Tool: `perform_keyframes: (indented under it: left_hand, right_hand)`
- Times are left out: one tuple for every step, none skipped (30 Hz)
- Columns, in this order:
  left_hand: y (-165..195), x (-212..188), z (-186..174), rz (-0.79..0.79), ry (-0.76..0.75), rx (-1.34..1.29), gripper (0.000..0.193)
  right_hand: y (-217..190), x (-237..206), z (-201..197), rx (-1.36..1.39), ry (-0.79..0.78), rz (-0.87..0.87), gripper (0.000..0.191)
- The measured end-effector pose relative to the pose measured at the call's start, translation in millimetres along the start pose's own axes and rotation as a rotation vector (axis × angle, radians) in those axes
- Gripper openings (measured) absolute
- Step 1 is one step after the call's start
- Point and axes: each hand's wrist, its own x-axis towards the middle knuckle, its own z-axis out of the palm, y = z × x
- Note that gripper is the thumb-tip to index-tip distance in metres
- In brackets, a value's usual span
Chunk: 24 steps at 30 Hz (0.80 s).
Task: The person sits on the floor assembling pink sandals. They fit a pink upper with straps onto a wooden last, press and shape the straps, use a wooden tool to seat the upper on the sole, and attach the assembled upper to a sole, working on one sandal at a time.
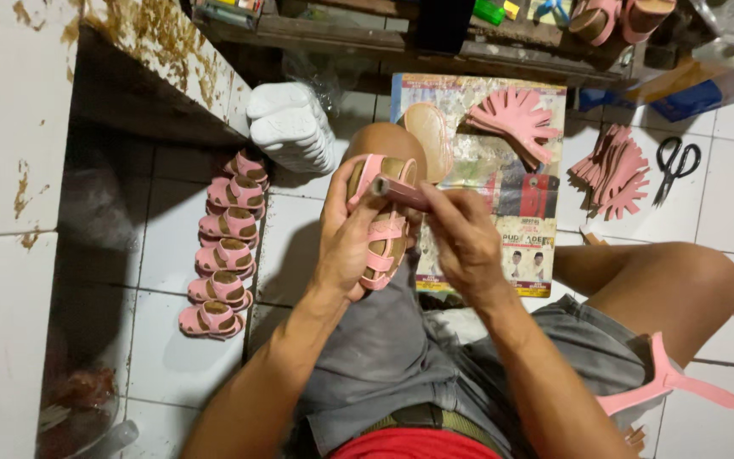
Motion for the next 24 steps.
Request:
perform_keyframes:
  left_hand:
    - [2, -1, 0, -0.025, 0.023, 0.023, 0.051]
    - [3, 0, 0, -0.04, 0.038, 0.045, 0.05]
    - [4, 0, 0, -0.044, 0.058, 0.068, 0.049]
    - [5, 0, 0, -0.033, 0.067, 0.091, 0.049]
    - [5, 1, 1, -0.037, 0.073, 0.112, 0.049]
    - [5, 1, 2, -0.049, 0.067, 0.128, 0.049]
    - [4, 1, 3, -0.014, 0.039, 0.1, 0.049]
    - [4, 1, 5, 0.02, 0.021, 0.076, 0.05]
    - [3, 1, 5, 0.048, 0.009, 0.053, 0.051]
    - [3, 0, 6, 0.026, 0.024, 0.065, 0.049]
    - [3, 0, 6, 0.01, 0.028, 0.079, 0.048]
    - [4, -1, 6, 0.001, 0.029, 0.091, 0.047]
    - [4, -1, 6, -0.005, 0.025, 0.096, 0.047]
    - [5, -1, 6, -0.008, 0.035, 0.102, 0.047]
    - [5, -2, 6, -0.016, 0.055, 0.104, 0.048]
    - [6, -2, 6, -0.013, 0.066, 0.123, 0.047]
    - [5, -2, 6, -0.02, 0.063, 0.136, 0.047]
    - [5, -2, 7, -0.022, 0.051, 0.148, 0.046]
    - [5, -2, 7, -0.003, 0.042, 0.119, 0.048]
    - [4, -2, 8, 0.018, 0.038, 0.091, 0.05]
    - [4, -2, 8, 0.037, 0.033, 0.065, 0.052]
    - [4, -2, 8, 0.014, 0.049, 0.094, 0.051]
    - [5, -2, 7, -0.013, 0.068, 0.124, 0.05]
    - [5, -2, 7, -0.027, 0.081, 0.147, 0.049]
  right_hand:
    - [3, -2, -5, -0.011, -0.007, 0.029, 0.043]
    - [6, -4, -10, -0.025, -0.01, 0.044, 0.043]
    - [8, -7, -13, -0.041, 0.009, 0.068, 0.042]
    - [9, -9, -14, -0.051, 0.024, 0.096, 0.042]
    - [10, -12, -14, -0.068, 0.039, 0.139, 0.042]
    - [10, -13, -11, -0.045, 0.051, 0.08, 0.042]
    - [10, -14, -7, -0.023, 0.064, 0.018, 0.043]
    - [9, -14, -4, 0.009, 0.073, -0.04, 0.043]
    - [10, -14, -2, -0.013, 0.044, -0.039, 0.044]
    - [10, -13, -2, -0.039, 0.021, -0.04, 0.044]
    - [11, -12, -1, -0.069, 0.005, -0.049, 0.045]
    - [11, -11, -3, -0.072, 0.012, -0.019, 0.045]
    - [12, -10, -9, -0.071, 0.015, 0.003, 0.045]
    - [12, -10, -13, -0.058, 0.009, 0.025, 0.045]
    - [11, -10, -15, -0.054, 0.032, 0.063, 0.045]
    - [10, -10, -15, -0.052, 0.057, 0.112, 0.044]
    - [9, -10, -15, -0.067, 0.089, 0.167, 0.044]
    - [9, -10, -13, -0.071, 0.071, 0.093, 0.044]
    - [8, -9, -9, -0.067, 0.055, 0.014, 0.044]
    - [8, -8, -6, -0.06, 0.035, -0.065, 0.044]
    - [8, -7, -6, -0.054, 0.028, -0.042, 0.044]
    - [9, -5, -6, -0.048, 0.022, -0.017, 0.043]
    - [10, -5, -6, -0.041, 0.013, 0.012, 0.043]
    - [10, -5, -11, -0.059, 0.018, 0.061, 0.042]
